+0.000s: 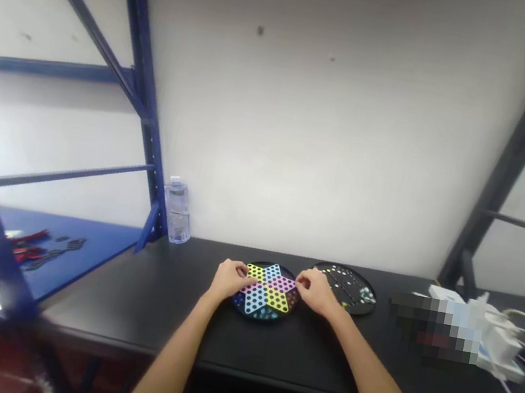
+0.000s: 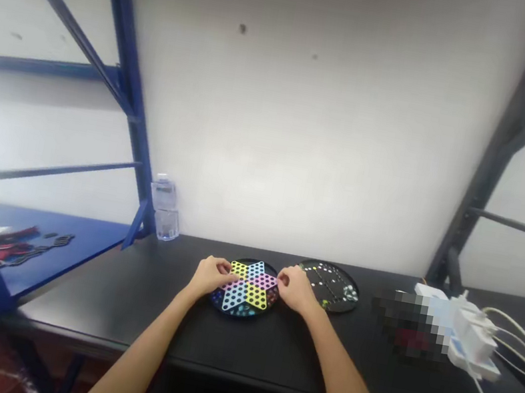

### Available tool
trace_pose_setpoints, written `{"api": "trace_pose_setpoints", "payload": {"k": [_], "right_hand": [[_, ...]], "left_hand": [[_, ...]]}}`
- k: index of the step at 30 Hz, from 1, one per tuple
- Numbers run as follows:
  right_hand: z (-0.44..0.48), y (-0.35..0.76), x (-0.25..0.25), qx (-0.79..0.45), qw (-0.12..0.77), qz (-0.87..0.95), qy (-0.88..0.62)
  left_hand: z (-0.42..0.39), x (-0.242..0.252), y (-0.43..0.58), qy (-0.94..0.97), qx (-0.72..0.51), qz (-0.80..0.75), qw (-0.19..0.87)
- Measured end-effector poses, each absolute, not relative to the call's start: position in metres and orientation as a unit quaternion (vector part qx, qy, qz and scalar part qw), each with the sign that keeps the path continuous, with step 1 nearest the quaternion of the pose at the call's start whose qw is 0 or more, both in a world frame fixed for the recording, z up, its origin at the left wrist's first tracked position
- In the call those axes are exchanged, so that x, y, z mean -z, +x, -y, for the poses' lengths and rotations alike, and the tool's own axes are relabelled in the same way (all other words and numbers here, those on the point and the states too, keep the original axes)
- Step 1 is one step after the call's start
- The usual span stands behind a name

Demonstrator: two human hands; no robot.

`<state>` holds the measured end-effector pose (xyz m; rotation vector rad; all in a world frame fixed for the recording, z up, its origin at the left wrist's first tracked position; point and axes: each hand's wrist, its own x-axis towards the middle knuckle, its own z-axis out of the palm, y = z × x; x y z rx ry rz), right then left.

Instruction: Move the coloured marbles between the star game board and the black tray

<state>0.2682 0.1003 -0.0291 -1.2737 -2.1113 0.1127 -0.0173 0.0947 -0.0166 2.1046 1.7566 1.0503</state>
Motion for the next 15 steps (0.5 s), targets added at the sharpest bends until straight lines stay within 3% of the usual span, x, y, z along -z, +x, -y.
{"api": "trace_pose_setpoints", "payload": {"k": [15], "right_hand": [[-0.080,0.256,0.012,0.004,0.156,0.797,-0.583]], "left_hand": [[-0.098,0.026,-0.015,0.731,-0.394,-0.556,0.045]]}}
